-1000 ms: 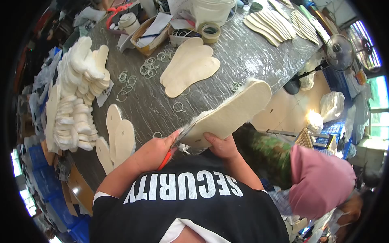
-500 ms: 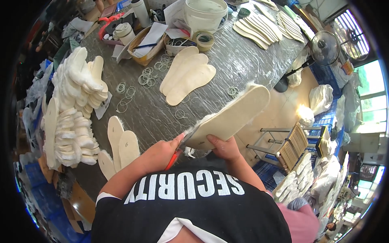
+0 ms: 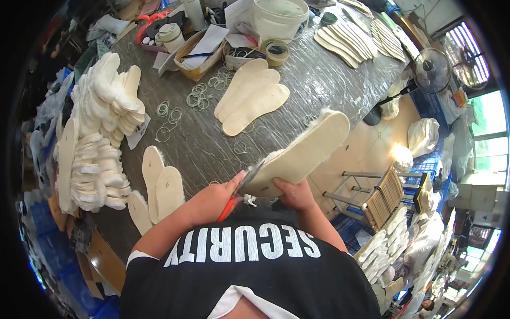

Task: Trimming the excess white furry lining from shoe insoles using red-handled scissors.

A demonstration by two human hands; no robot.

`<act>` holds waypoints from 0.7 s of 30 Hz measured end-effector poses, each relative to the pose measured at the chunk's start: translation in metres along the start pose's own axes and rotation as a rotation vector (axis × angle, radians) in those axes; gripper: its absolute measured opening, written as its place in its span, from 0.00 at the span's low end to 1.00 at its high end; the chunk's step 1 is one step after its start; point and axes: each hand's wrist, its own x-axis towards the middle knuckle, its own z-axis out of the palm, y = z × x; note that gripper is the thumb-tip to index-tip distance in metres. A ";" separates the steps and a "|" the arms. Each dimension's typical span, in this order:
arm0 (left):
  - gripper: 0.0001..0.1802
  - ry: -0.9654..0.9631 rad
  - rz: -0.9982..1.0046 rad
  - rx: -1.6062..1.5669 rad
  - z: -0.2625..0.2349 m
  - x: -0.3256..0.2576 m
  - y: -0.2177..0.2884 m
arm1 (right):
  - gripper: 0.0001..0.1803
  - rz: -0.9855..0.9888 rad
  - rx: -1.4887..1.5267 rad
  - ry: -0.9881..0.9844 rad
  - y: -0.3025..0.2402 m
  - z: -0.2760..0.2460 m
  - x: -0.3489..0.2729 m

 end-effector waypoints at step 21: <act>0.30 0.400 -0.086 -0.789 0.062 0.090 0.059 | 0.29 -0.040 -0.129 -0.185 -0.027 -0.075 -0.035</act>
